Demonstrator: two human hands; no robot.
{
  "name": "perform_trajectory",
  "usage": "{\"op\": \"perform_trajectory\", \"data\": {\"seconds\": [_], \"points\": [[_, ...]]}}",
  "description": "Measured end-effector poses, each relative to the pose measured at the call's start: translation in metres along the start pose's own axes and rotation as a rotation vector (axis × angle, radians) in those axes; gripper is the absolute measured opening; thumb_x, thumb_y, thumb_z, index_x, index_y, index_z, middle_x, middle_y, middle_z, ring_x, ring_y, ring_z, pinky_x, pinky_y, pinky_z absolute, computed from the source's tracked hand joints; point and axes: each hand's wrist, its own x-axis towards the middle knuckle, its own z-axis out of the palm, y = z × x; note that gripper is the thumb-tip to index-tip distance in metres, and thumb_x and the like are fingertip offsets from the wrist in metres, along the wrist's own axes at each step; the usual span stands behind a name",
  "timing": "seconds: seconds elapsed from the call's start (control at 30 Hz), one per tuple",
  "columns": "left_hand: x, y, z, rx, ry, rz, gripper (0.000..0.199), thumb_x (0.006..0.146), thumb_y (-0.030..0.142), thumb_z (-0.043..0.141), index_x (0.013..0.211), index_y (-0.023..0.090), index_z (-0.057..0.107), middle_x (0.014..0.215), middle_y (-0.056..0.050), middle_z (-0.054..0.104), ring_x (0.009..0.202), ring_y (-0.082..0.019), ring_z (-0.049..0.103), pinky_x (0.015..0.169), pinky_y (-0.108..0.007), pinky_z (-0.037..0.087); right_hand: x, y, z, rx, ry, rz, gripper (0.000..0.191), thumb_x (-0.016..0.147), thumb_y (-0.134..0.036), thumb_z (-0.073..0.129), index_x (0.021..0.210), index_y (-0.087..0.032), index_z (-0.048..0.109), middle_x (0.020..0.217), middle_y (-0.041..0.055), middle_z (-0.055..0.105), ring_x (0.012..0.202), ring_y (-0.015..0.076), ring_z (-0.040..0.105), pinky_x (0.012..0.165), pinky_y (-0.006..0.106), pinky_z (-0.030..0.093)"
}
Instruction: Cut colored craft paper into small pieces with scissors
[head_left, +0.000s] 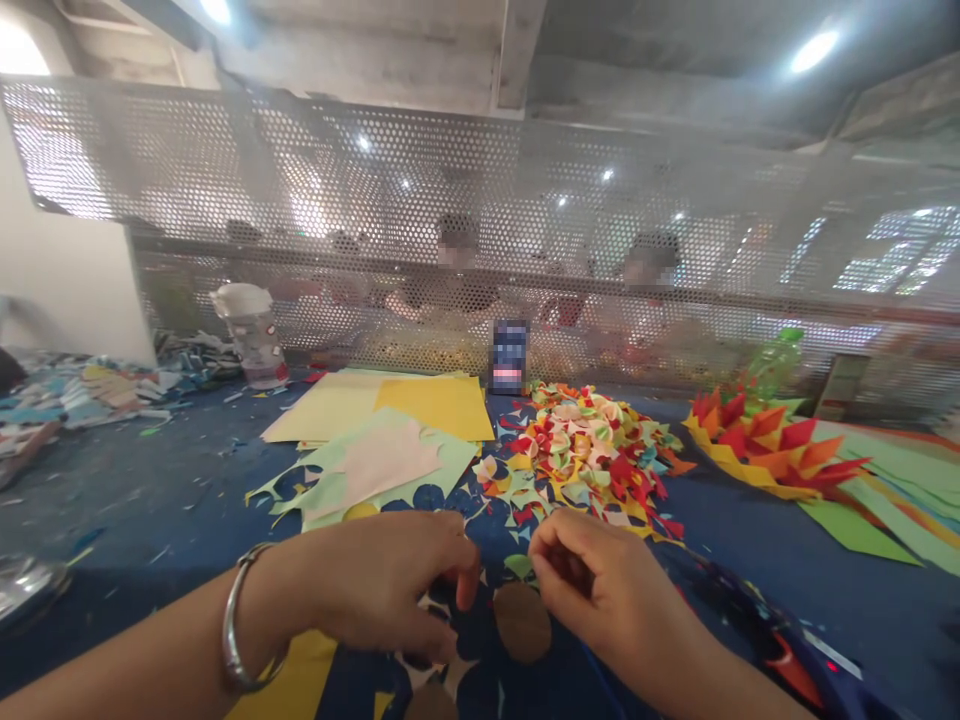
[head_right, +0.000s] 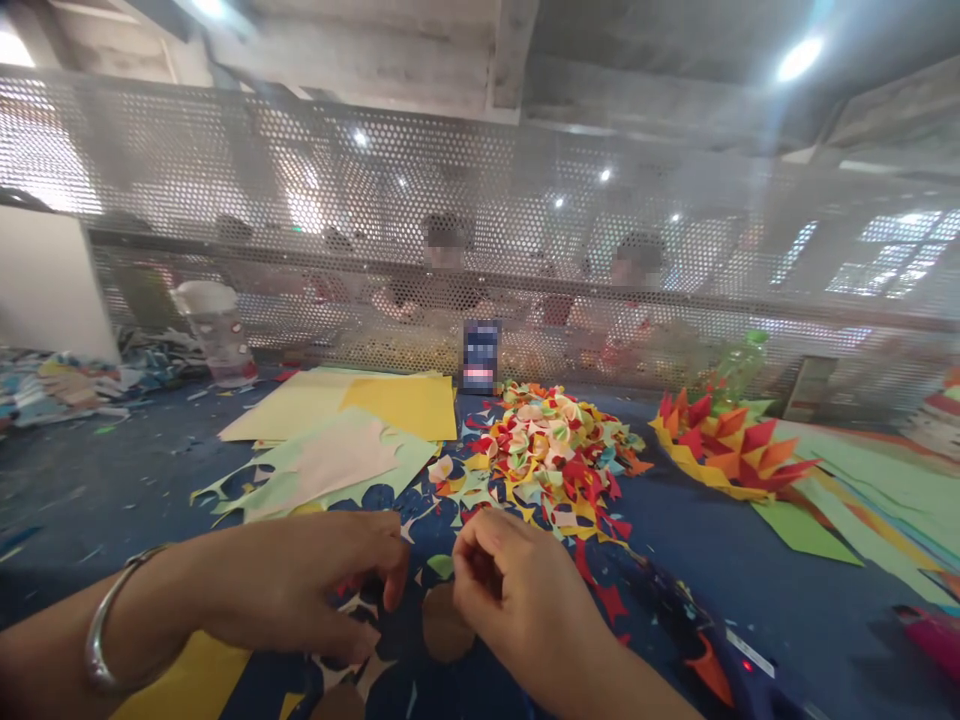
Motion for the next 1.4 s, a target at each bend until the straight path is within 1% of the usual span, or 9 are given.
{"op": "perform_trajectory", "data": {"seconds": [0.2,0.3,0.4,0.53,0.63,0.87,1.07,1.17,1.4], "points": [[0.007,-0.01,0.002,-0.056,-0.062,0.068,0.012,0.064,0.014,0.066,0.073,0.022,0.068,0.086,-0.001,0.065,0.079,-0.017,0.058,0.066,-0.026,0.043,-0.002,0.001,0.001,0.001,0.021,-0.021,0.013,0.082,-0.018,0.048,0.069,-0.021,0.051,0.061,-0.0026,0.048,0.053,0.0114,0.044,0.048,0.025,0.034],[0.011,-0.008,-0.001,-0.158,-0.037,0.022,0.014,0.069,0.015,0.059,0.079,0.021,0.068,0.084,-0.001,0.068,0.075,-0.016,0.06,0.062,-0.025,0.044,-0.001,0.001,0.0,0.005,0.033,-0.022,0.012,0.081,-0.018,0.048,0.07,-0.021,0.051,0.061,-0.0027,0.048,0.052,0.0111,0.044,0.047,0.025,0.034],[0.016,-0.007,-0.001,-0.296,0.05,-0.027,0.018,0.073,0.017,0.055,0.088,0.021,0.065,0.082,-0.001,0.07,0.072,-0.015,0.061,0.06,-0.025,0.044,-0.001,0.0,-0.001,0.009,0.062,-0.027,0.012,0.082,-0.019,0.048,0.071,-0.02,0.053,0.061,-0.0024,0.049,0.052,0.011,0.044,0.047,0.024,0.035],[0.029,-0.011,0.015,-0.474,0.233,-0.021,0.015,0.07,0.013,0.056,0.081,0.017,0.064,0.079,-0.002,0.068,0.07,-0.014,0.06,0.062,-0.025,0.045,-0.003,-0.001,-0.002,0.003,0.11,-0.043,0.013,0.083,-0.02,0.049,0.07,-0.02,0.053,0.061,-0.0023,0.05,0.051,0.0104,0.044,0.047,0.024,0.035],[0.038,-0.015,0.03,-0.596,0.359,0.007,0.011,0.071,0.017,0.061,0.082,0.017,0.065,0.079,-0.002,0.067,0.069,-0.013,0.058,0.064,-0.026,0.045,-0.002,0.0,-0.002,-0.011,0.129,-0.057,0.013,0.084,-0.021,0.049,0.071,-0.021,0.053,0.062,-0.0021,0.052,0.051,0.0102,0.045,0.047,0.024,0.036],[0.037,-0.004,0.032,-1.013,0.339,0.035,0.024,0.08,0.038,0.064,0.085,0.015,0.069,0.084,-0.006,0.07,0.073,-0.014,0.06,0.07,-0.029,0.046,-0.003,0.004,-0.001,-0.069,0.139,-0.077,0.01,0.083,-0.02,0.049,0.074,-0.021,0.054,0.061,-0.0024,0.052,0.05,0.0101,0.046,0.046,0.023,0.035],[0.039,-0.007,0.036,-0.908,0.442,-0.074,0.031,0.081,0.045,0.061,0.073,0.016,0.069,0.07,-0.006,0.069,0.063,-0.014,0.059,0.063,-0.029,0.045,-0.003,0.002,-0.003,-0.087,0.193,-0.1,0.011,0.082,-0.019,0.049,0.073,-0.02,0.055,0.062,-0.002,0.053,0.05,0.0097,0.048,0.047,0.022,0.038],[0.042,-0.009,0.04,-0.847,0.45,-0.07,0.021,0.076,0.037,0.067,0.077,0.016,0.069,0.073,-0.005,0.069,0.066,-0.014,0.059,0.062,-0.028,0.044,-0.003,0.001,-0.004,-0.101,0.213,-0.103,0.012,0.083,-0.019,0.049,0.073,-0.02,0.055,0.062,-0.0016,0.054,0.051,0.0101,0.049,0.047,0.023,0.038],[0.043,-0.004,0.045,-1.013,0.403,-0.011,0.014,0.072,0.021,0.067,0.085,0.017,0.066,0.077,-0.003,0.068,0.072,-0.015,0.062,0.067,-0.029,0.045,-0.003,0.005,-0.002,-0.18,0.21,-0.137,0.013,0.084,-0.02,0.048,0.074,-0.02,0.056,0.066,-0.0001,0.057,0.054,0.0118,0.052,0.049,0.025,0.039]]}}
